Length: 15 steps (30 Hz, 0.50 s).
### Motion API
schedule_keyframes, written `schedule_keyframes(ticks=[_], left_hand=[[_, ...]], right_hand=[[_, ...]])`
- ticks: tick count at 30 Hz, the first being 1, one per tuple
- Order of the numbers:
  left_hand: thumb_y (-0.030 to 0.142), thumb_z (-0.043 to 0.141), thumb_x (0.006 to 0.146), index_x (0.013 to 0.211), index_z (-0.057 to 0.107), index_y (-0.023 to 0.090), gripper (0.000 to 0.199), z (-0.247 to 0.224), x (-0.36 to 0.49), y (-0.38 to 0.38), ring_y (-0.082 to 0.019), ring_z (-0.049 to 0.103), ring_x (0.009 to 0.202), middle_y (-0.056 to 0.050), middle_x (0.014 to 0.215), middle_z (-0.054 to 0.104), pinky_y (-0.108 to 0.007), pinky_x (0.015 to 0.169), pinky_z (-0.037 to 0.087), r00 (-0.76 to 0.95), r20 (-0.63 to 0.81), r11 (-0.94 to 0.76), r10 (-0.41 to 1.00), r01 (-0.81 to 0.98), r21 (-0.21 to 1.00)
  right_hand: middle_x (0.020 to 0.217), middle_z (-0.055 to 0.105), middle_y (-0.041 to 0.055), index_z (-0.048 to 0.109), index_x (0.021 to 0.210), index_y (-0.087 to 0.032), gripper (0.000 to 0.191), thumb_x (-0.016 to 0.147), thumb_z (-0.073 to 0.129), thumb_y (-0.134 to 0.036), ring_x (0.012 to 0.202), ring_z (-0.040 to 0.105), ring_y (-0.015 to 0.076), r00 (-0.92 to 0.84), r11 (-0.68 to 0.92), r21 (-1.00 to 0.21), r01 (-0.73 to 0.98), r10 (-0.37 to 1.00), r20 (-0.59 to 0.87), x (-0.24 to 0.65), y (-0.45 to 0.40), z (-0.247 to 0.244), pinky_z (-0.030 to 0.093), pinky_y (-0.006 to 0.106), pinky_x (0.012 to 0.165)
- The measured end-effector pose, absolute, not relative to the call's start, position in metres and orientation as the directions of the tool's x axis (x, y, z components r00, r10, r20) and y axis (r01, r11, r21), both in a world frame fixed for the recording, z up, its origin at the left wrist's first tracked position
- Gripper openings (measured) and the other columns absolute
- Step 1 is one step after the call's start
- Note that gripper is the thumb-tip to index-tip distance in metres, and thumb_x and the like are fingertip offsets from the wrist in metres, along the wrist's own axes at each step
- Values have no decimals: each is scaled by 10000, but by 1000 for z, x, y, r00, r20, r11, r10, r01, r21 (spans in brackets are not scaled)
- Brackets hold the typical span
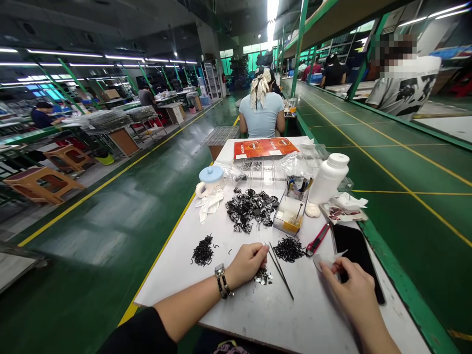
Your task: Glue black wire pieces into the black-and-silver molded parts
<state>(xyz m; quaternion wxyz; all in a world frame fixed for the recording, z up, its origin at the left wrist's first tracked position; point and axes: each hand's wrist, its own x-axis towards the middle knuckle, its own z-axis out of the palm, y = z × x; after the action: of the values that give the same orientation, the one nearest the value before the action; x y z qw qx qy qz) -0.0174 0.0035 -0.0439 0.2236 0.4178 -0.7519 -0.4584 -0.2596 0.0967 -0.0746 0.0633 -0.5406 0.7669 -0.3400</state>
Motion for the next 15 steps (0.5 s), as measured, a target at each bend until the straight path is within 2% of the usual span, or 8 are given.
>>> schedule_keyframes(ticks=[3,7,11,15], left_hand=[[553,254,921,614,440,182,517,-45,-17,0,-96,461,427,38,464,473,-230,498,401,-556,-119,79,-823,-320,944],[636,210,896,613,385,197,551,-47,-18,-2,-76,355,336,84,403,377,-220,425,345,-557,-141,-9,-818,-233,972],[618,158,910,595,336,209,546,-48,-22,-4,-72,286,313,100,379,293,-216,393,299,-552,-120,23,-825,-245,969],[523,124,941,629,386,200,520,-36,-16,-10,-89,376,369,66,421,362,-223,433,361,-570,-49,178,-820,-336,925]], right_hand=[[656,565,11,497,710,-216,413,767,465,-624,697,546,206,-414,188,-587,-787,-867,277,-263,96,-78,355,373,777],[623,576,5,511,674,-218,443,698,514,-661,658,554,201,-393,170,-588,-791,-877,275,-271,93,-87,372,359,730],[627,584,4,516,681,-217,415,696,539,-631,662,561,203,-385,166,-587,-792,-883,269,-275,92,-91,375,364,736],[641,590,16,516,677,-214,401,701,552,-612,672,558,215,-383,181,-581,-793,-891,245,-276,92,-90,369,377,731]])
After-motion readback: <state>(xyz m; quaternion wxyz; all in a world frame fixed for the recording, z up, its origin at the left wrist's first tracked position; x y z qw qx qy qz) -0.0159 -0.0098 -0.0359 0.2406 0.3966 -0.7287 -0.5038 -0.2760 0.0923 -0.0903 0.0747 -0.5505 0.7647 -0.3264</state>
